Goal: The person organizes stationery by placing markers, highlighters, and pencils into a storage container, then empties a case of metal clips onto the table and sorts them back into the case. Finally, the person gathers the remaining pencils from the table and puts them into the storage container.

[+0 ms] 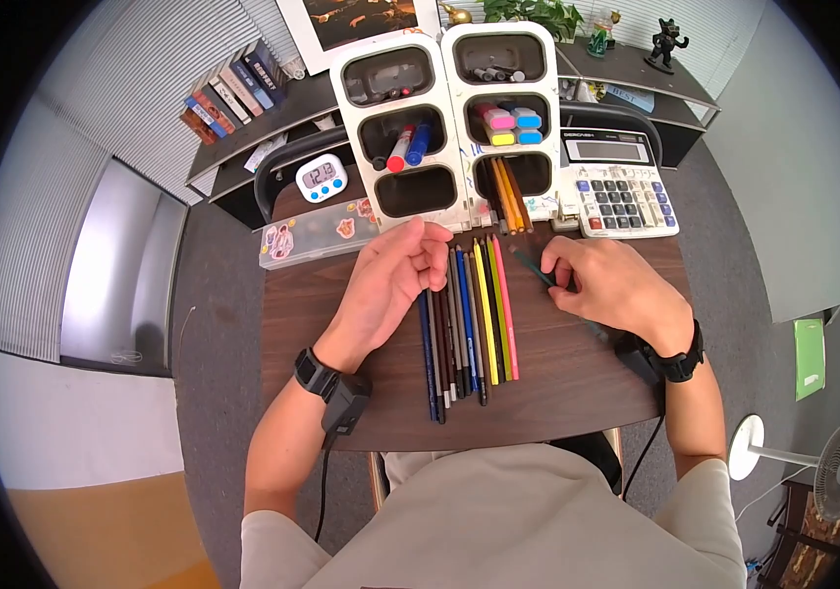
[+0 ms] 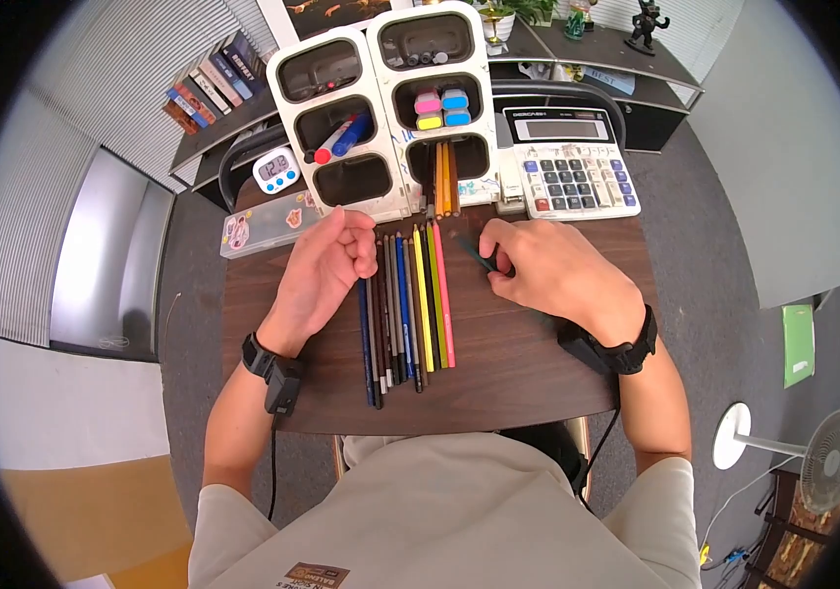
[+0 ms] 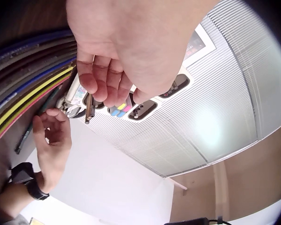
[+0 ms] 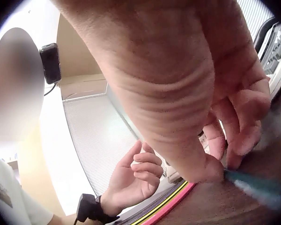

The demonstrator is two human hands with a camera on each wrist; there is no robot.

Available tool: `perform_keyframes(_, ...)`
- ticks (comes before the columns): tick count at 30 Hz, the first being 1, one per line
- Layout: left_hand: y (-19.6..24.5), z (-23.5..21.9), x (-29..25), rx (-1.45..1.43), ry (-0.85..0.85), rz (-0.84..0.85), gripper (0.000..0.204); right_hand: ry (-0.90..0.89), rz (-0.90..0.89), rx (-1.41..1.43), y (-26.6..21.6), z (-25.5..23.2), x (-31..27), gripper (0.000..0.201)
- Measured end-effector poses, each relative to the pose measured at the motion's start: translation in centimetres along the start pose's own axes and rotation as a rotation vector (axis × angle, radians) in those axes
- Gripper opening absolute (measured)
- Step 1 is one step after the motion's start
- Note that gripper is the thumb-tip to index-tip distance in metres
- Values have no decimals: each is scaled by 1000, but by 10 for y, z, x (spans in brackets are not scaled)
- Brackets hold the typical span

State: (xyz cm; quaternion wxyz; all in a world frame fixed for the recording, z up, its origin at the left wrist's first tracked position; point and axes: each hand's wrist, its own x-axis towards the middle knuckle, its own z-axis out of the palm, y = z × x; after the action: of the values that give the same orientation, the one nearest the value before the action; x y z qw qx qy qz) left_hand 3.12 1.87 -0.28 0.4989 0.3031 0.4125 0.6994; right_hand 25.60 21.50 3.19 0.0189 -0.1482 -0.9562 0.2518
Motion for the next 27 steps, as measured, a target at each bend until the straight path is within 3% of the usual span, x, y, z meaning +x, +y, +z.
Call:
perform_keyframes(4, -2, -2, 0, 46, -17, -1, 38, -29, 29, 1, -2, -3, -1, 21)
perform_keyframes(12, 1, 10, -4, 285, -1, -61, 26, -179, -28, 512, -27, -18, -4, 16)
perform_keyframes(14, -1, 6, -6, 302, -137, -141, 29, -200, -25, 570, -29, -14, -4, 15)
perform_keyframes(18, 0, 8, -7, 354, -163, -171, 27, -245, -62, 646, -28, -7, -3, 13)
perform_keyframes(25, -2, -11, 1, -74, 58, 20, 28, -269, -82, 936, -29, -9, -9, 17)
perform_keyframes(27, -1, -12, 1, -90, 65, 32, 29, -246, -237, 957, -27, -11, -9, 26)
